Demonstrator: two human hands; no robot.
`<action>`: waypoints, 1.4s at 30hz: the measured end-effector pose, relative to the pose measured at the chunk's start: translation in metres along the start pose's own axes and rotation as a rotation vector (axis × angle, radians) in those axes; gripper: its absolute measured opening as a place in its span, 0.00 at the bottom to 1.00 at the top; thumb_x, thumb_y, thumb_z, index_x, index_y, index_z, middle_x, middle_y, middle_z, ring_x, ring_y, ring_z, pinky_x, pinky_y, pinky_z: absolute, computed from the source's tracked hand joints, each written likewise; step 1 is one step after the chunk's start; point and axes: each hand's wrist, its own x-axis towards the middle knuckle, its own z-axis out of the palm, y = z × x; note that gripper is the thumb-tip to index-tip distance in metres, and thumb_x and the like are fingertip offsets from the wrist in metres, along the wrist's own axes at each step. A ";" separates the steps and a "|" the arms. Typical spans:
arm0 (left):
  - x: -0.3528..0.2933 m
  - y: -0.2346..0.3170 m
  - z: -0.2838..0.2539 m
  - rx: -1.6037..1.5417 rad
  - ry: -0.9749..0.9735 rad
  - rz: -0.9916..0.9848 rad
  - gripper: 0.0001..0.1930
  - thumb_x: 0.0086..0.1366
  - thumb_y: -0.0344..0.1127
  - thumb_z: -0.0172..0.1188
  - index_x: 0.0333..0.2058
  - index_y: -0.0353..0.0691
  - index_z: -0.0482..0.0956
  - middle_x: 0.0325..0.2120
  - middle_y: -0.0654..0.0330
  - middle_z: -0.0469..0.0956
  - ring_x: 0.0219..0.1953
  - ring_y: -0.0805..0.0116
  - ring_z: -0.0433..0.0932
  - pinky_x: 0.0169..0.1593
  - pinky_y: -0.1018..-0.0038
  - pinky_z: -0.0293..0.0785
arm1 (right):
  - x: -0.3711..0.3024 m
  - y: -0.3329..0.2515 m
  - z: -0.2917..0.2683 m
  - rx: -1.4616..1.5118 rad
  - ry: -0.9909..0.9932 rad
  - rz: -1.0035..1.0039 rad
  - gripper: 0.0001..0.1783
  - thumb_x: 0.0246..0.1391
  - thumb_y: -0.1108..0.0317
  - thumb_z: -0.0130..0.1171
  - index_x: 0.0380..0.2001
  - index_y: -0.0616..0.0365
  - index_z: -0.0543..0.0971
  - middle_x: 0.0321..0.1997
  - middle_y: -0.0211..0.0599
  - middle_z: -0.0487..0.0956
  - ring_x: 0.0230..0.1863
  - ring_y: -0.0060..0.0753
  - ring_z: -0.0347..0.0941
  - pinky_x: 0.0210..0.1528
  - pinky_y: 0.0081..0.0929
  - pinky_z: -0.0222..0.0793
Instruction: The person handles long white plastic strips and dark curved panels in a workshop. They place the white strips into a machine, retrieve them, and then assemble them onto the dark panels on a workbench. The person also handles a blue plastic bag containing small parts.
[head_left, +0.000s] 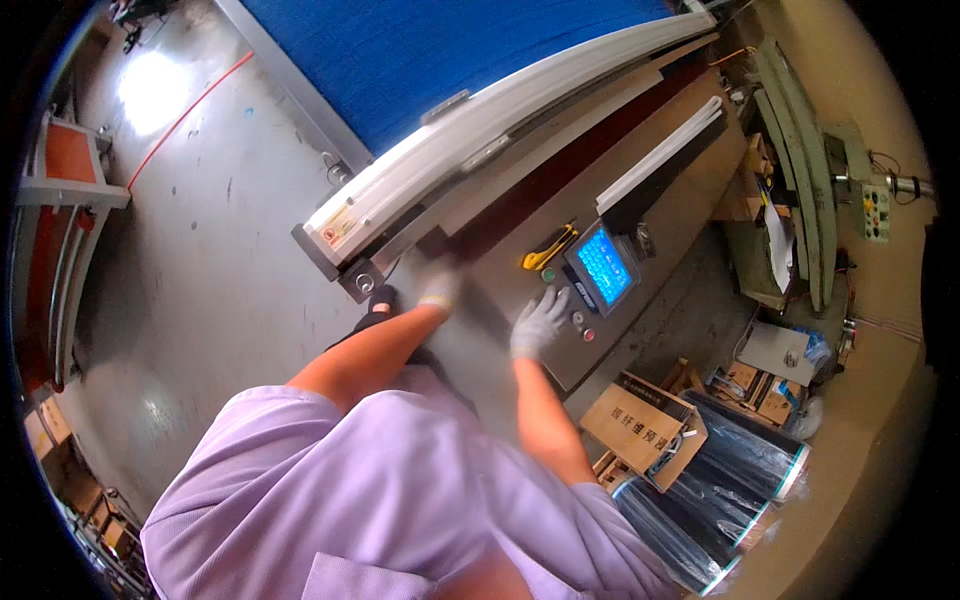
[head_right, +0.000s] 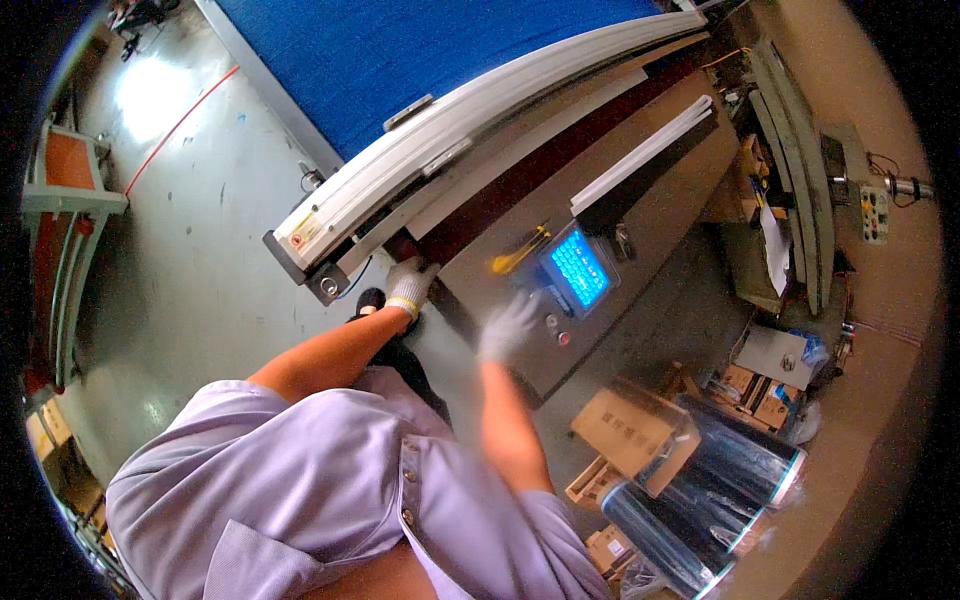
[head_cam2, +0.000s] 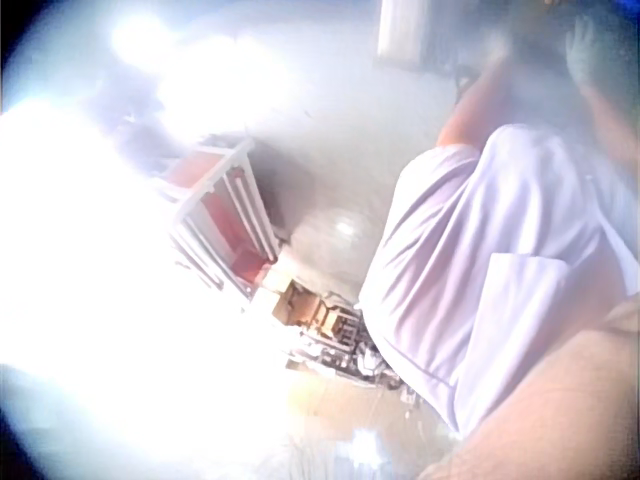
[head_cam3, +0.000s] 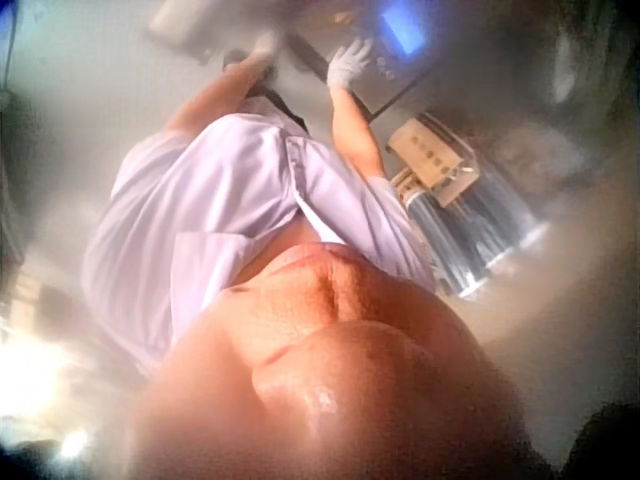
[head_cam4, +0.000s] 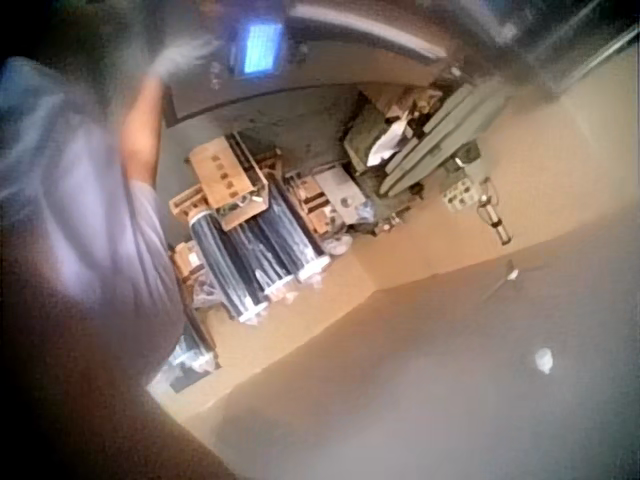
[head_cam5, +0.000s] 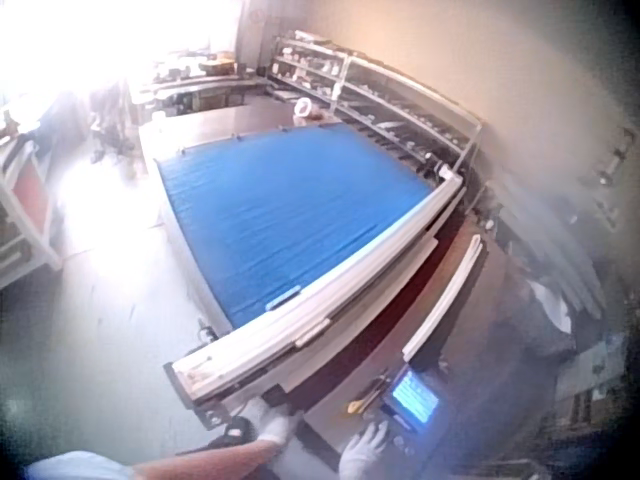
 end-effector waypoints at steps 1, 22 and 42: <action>-0.005 0.014 -0.015 -0.002 -0.020 -0.022 0.24 0.57 0.53 0.57 0.36 0.34 0.80 0.34 0.42 0.78 0.39 0.44 0.76 0.44 0.58 0.71 | 0.000 0.000 -0.001 -0.007 -0.012 0.006 0.26 0.56 0.64 0.52 0.58 0.59 0.64 0.67 0.49 0.54 0.63 0.60 0.56 0.62 0.48 0.57; -0.003 0.020 -0.018 -0.247 0.210 -0.166 0.23 0.56 0.47 0.62 0.42 0.33 0.79 0.41 0.44 0.79 0.43 0.48 0.77 0.46 0.65 0.71 | 0.005 0.021 0.005 -0.118 -0.060 -0.090 0.29 0.57 0.58 0.52 0.59 0.59 0.63 0.67 0.51 0.54 0.64 0.59 0.55 0.62 0.48 0.57; 0.005 0.075 -0.009 -1.203 -0.049 -0.729 0.13 0.58 0.42 0.62 0.34 0.37 0.76 0.29 0.59 0.77 0.29 0.67 0.72 0.35 0.71 0.69 | 0.020 0.053 -0.013 0.270 0.044 -0.122 0.36 0.49 0.59 0.62 0.61 0.51 0.62 0.65 0.48 0.58 0.64 0.51 0.58 0.63 0.45 0.57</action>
